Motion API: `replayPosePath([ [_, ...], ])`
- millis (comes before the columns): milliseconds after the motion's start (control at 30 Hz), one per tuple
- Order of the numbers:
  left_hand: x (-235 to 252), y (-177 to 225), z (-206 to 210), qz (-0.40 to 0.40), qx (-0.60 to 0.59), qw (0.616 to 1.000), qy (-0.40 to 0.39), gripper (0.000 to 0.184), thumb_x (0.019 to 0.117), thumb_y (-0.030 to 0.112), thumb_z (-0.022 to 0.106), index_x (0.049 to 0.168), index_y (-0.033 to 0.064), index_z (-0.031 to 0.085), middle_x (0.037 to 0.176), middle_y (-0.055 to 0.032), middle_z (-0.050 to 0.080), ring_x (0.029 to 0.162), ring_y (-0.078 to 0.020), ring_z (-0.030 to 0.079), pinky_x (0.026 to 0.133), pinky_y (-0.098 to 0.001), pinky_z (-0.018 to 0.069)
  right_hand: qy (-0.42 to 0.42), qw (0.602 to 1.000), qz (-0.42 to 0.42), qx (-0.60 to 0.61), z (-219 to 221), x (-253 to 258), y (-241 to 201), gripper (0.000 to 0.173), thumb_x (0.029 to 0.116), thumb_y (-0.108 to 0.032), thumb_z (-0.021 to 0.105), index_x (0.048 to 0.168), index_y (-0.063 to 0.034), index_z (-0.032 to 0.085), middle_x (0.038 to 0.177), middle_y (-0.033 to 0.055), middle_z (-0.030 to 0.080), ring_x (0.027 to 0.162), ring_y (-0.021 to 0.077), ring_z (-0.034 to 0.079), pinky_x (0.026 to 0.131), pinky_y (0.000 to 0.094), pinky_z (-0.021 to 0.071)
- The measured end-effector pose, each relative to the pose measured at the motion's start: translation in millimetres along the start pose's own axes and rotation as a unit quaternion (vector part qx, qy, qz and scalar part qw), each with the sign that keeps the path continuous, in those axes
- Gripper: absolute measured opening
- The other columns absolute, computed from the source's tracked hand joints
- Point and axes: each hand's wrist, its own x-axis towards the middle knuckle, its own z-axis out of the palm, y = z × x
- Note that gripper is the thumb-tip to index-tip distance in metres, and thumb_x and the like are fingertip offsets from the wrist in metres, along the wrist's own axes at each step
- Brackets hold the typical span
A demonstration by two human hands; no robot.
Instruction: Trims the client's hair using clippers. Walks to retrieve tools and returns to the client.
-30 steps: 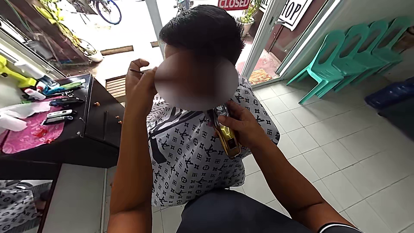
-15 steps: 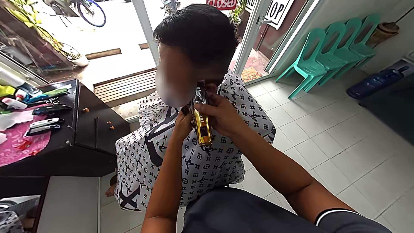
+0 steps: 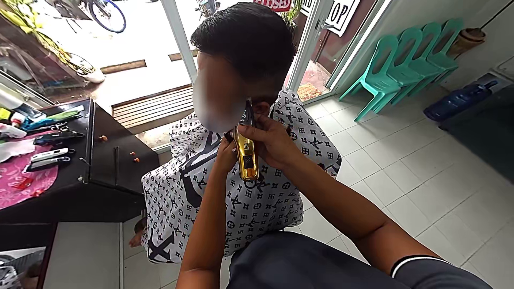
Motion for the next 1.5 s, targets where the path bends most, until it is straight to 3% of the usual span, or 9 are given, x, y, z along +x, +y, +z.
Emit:
replayPosePath([
  [133, -0.4, -1.3, 0.4, 0.008, 0.030, 0.999, -0.010, 0.025, 0.1038, 0.008, 0.038, 0.112, 0.0225, 0.058, 0.093, 0.0192, 0.068, 0.086, 0.0090, 0.064, 0.082, -0.0147, 0.0550, -0.026, 0.999, -0.018, 0.013, -5.6, 0.8, -1.5, 0.043, 0.0951, -0.004, 0.067, 0.134, -0.0031, 0.048, 0.113, 0.0114, 0.066, 0.092, 0.0184, 0.070, 0.079, 0.0354, 0.0620],
  [300, -1.5, 29.8, -8.2, 0.076, 0.105, 0.990, 0.050, 0.031, 0.1097, 0.018, 0.032, 0.129, 0.0120, 0.055, 0.064, 0.0110, 0.058, 0.052, 0.0007, 0.054, 0.050, -0.0164, 0.0486, -0.089, 0.989, -0.032, 0.115, -57.8, -24.5, -2.0, 0.045, 0.0951, -0.023, 0.070, 0.137, -0.0152, 0.054, 0.117, 0.0129, 0.068, 0.096, 0.0254, 0.072, 0.080, 0.0435, 0.0633],
  [467, 24.5, 109.9, -6.9, 0.065, -0.089, 0.992, 0.067, 0.021, 0.1083, 0.018, 0.037, 0.107, 0.0213, 0.058, 0.091, 0.0041, 0.071, 0.081, -0.0070, 0.069, 0.075, -0.0222, 0.0584, -0.044, 0.998, -0.024, 0.048, -105.9, -42.0, -7.8, 0.048, 0.0986, -0.035, 0.062, 0.140, -0.0156, 0.047, 0.116, 0.0131, 0.068, 0.092, 0.0264, 0.073, 0.071, 0.0410, 0.0646],
  [633, 35.8, 128.9, 20.0, 0.066, 0.107, 0.988, 0.095, 0.012, 0.1093, 0.014, 0.044, 0.106, 0.0148, 0.056, 0.099, 0.0001, 0.077, 0.083, -0.0105, 0.076, 0.071, -0.0234, 0.0627, 0.009, 0.965, -0.100, -0.242, -130.1, -43.8, -14.5, 0.064, 0.0918, -0.024, 0.075, 0.147, -0.0084, 0.046, 0.111, 0.0050, 0.072, 0.087, 0.0125, 0.071, 0.074, 0.0296, 0.0616],
  [867, 37.6, 113.3, 57.3, 0.155, 0.244, 0.956, 0.054, 0.007, 0.1058, 0.014, 0.053, 0.112, 0.0130, 0.054, 0.102, 0.0013, 0.077, 0.088, -0.0133, 0.076, 0.075, -0.0286, 0.0641, -0.062, 0.995, -0.025, -0.070, -137.4, 5.3, -18.6, 0.048, 0.0936, -0.020, 0.065, 0.136, -0.0007, 0.052, 0.105, 0.0138, 0.069, 0.082, 0.0224, 0.072, 0.069, 0.0374, 0.0638],
  [1133, 32.7, 128.0, 66.2, 0.184, 0.121, 0.971, 0.091, 0.013, 0.1110, 0.017, 0.037, 0.112, 0.0162, 0.050, 0.106, -0.0016, 0.075, 0.090, -0.0129, 0.075, 0.073, -0.0245, 0.0619, -0.120, 0.992, -0.021, 0.013, -138.8, 26.7, -16.4, 0.042, 0.0976, -0.014, 0.063, 0.135, -0.0003, 0.050, 0.107, 0.0134, 0.068, 0.085, 0.0220, 0.072, 0.071, 0.0370, 0.0641],
  [1267, 31.2, 116.1, 71.4, 0.177, 0.117, 0.973, 0.086, 0.021, 0.1121, 0.022, 0.039, 0.114, 0.0146, 0.059, 0.115, -0.0034, 0.075, 0.099, -0.0138, 0.075, 0.080, -0.0254, 0.0621, -0.122, 0.985, 0.000, 0.119, -144.8, 20.0, 1.6, 0.043, 0.1035, -0.023, 0.053, 0.143, -0.0083, 0.045, 0.114, 0.0145, 0.067, 0.094, 0.0254, 0.070, 0.080, 0.0427, 0.0621],
  [1367, 29.8, 104.9, 70.4, 0.142, 0.229, 0.959, 0.085, 0.018, 0.1086, 0.016, 0.047, 0.111, 0.0113, 0.065, 0.113, -0.0024, 0.076, 0.096, -0.0149, 0.075, 0.080, -0.0289, 0.0635, -0.100, 0.984, 0.055, 0.133, -145.7, 4.2, 17.0, 0.037, 0.1044, -0.040, 0.046, 0.128, -0.0148, 0.058, 0.104, 0.0058, 0.071, 0.077, 0.0135, 0.070, 0.064, 0.0292, 0.0606],
  [1500, 31.1, 99.6, 68.0, 0.153, 0.190, 0.969, 0.051, 0.021, 0.1085, 0.016, 0.047, 0.109, 0.0106, 0.067, 0.113, -0.0072, 0.076, 0.095, -0.0176, 0.076, 0.078, -0.0298, 0.0639, -0.093, 0.991, 0.058, 0.082, -147.6, 9.6, 16.0, 0.036, 0.0982, -0.023, 0.057, 0.129, -0.0046, 0.051, 0.100, 0.0114, 0.069, 0.065, 0.0157, 0.067, 0.055, 0.0290, 0.0589],
])
